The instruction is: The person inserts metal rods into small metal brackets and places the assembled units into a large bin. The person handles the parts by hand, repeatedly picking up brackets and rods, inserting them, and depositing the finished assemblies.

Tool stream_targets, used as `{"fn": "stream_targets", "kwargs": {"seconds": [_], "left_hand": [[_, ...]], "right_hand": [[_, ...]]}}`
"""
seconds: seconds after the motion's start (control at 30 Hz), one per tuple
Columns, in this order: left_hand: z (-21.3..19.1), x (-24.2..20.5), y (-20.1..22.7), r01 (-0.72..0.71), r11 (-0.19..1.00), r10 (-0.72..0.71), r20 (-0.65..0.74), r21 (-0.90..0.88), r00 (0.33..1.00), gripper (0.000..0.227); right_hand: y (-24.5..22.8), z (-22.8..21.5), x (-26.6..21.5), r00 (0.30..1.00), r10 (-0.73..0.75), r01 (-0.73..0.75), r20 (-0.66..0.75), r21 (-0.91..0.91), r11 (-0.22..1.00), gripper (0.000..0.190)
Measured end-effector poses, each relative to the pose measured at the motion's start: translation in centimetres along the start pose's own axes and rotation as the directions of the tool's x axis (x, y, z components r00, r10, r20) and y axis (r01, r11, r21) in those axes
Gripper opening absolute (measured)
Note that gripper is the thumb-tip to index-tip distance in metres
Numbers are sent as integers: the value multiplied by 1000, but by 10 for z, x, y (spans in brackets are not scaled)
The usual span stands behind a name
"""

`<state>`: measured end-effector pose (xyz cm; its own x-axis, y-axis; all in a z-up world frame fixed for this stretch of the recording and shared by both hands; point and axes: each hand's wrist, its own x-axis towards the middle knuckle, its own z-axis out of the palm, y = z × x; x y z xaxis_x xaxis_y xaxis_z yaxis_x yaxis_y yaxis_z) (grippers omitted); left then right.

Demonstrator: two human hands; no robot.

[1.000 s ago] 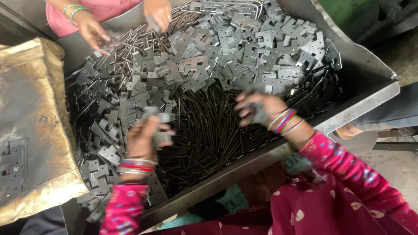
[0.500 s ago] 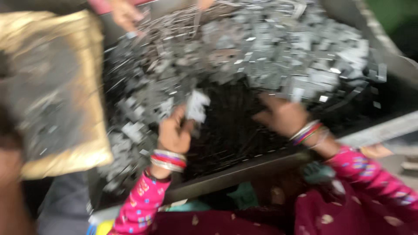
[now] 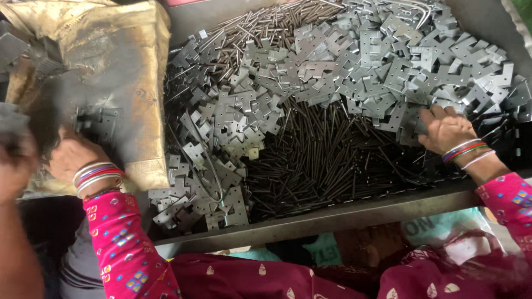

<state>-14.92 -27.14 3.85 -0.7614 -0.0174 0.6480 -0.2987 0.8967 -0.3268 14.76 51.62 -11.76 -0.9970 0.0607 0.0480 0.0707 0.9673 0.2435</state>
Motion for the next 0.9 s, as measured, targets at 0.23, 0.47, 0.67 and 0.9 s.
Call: {"fn": "stream_targets", "kwargs": {"seconds": [0.23, 0.47, 0.67, 0.9], "left_hand": [[-81, -4, 58, -206, 886, 107, -248, -416, 963, 18], [-123, -93, 206, -484, 696, 695, 327, -530, 641, 22], [-98, -155, 240, -587, 652, 652, -41, -479, 757, 28], [-112, -138, 237, -621, 581, 747, 42, -526, 663, 56]], "right_hand": [[-17, -27, 9, 999, 51, -51, -7, -25, 998, 77], [-57, -77, 4, 988, -52, -1, 143, 343, 939, 40], [-74, -153, -6, 992, 115, -46, 60, 991, -128, 41], [-79, -160, 6, 962, 127, -122, 243, 796, -593, 19]]}}
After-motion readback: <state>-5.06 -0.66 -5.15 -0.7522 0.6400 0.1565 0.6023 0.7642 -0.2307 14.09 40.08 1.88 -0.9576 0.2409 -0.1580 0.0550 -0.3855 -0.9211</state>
